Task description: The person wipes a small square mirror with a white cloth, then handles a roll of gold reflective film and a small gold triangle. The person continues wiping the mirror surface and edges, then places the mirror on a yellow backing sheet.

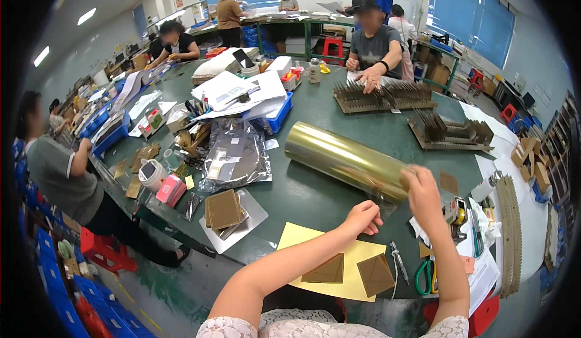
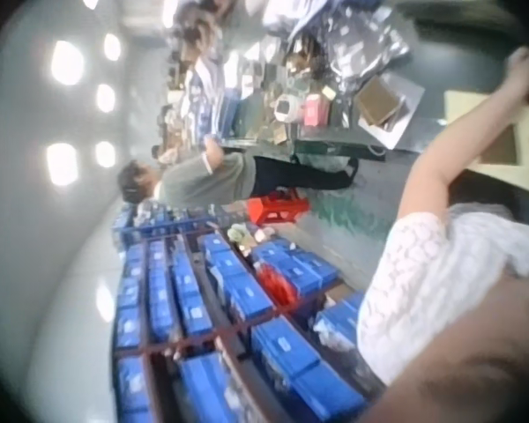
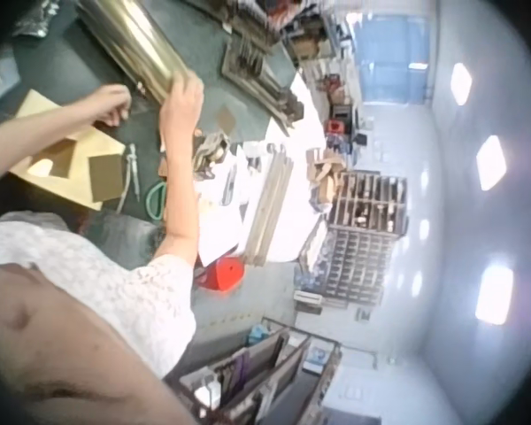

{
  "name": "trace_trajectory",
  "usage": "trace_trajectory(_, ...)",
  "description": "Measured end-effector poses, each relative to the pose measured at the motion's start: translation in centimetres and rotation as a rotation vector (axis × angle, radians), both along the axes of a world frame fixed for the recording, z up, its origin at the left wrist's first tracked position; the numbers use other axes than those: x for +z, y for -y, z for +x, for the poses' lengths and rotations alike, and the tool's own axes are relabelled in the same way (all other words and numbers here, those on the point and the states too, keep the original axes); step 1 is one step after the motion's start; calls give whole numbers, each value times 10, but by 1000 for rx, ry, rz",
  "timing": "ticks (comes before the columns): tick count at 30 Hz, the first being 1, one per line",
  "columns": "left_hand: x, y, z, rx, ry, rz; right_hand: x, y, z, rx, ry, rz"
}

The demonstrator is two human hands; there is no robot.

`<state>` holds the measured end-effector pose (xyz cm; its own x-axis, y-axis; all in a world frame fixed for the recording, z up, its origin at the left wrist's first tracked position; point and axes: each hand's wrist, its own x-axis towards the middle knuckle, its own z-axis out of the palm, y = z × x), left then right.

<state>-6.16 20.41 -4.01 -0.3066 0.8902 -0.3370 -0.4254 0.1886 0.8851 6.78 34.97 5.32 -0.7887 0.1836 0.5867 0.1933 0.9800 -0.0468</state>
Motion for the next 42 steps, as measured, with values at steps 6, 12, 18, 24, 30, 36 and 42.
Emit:
trace_trajectory(6,-8,-9,1,-52,-48,154,-5,50,11,93,12,-101)
trace_trajectory(12,-7,-3,0,-115,-20,139,-10,46,3,63,91,-84)
trace_trajectory(18,-8,-5,2,-146,-164,145,-20,49,0,60,93,-98)
trace_trajectory(24,-30,-14,6,-104,-127,132,-17,47,-21,81,147,-88)
trace_trajectory(30,-46,-15,14,-74,-161,212,-22,47,-22,91,181,4)
trace_trajectory(36,-23,6,-11,-134,-139,137,-26,47,-22,147,159,57)
trace_trajectory(42,1,25,-53,58,-91,32,-34,53,-20,163,165,142)
